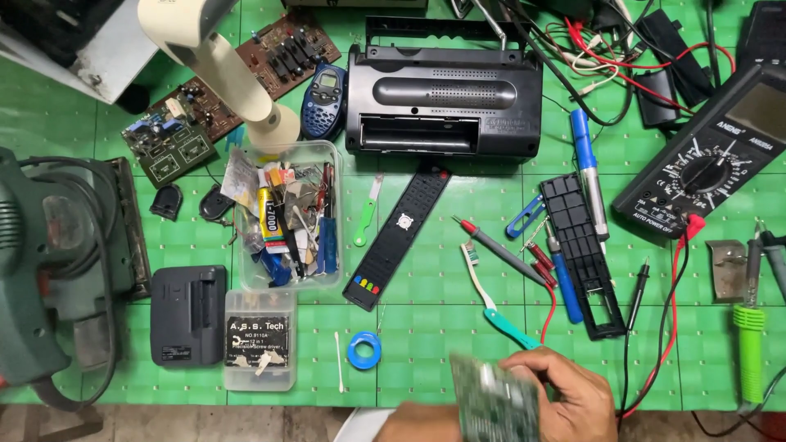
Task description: Repairing a remote control circuit board using a soldering iron and testing with a multimeter.
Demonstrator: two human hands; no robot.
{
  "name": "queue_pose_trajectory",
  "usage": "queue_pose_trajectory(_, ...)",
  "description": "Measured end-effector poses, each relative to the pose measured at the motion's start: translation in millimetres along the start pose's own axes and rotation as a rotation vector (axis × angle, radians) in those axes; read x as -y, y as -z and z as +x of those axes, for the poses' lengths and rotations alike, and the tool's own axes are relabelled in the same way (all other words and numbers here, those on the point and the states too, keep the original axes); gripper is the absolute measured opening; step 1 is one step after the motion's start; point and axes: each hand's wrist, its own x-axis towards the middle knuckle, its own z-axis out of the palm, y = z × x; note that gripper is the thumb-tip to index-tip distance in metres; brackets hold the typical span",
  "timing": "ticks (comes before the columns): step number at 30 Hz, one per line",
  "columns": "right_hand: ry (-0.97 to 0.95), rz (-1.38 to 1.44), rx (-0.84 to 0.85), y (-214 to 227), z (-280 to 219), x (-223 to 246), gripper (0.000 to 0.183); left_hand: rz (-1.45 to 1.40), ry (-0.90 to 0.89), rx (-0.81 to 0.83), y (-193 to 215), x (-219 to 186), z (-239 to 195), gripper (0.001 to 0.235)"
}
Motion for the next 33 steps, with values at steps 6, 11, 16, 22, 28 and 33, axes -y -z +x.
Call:
queue_pose_trajectory(6, 0.104, 0.143, 0.107, 0, 3, 4, 0.052, -0.732, -0.359, -0.56, 132, -175, -9, 0.023)
queue_pose_trajectory(11, 0.112, -0.103, 0.134, -10, 10, 8, 0.021, -0.776, -0.429, -0.628, 131, -148, 19, 0.022)
queue_pose_trajectory(16, 0.11, -0.017, 0.165, -17, 13, 6, 0.016, -0.694, -0.342, -0.663, 132, -136, 23, 0.021)
queue_pose_trajectory(22, 0.008, 0.047, 0.202, -17, 13, 2, 0.023, -0.85, -0.303, -0.628, 130, -130, 28, 0.014)
queue_pose_trajectory(28, 0.026, 0.066, 0.198, -15, 10, 6, 0.023, -1.106, -0.347, -0.522, 125, -127, 34, 0.024)
queue_pose_trajectory(33, 0.091, 0.005, 0.167, -16, 8, 7, 0.021, -1.145, -0.326, -0.482, 126, -129, 32, 0.021)
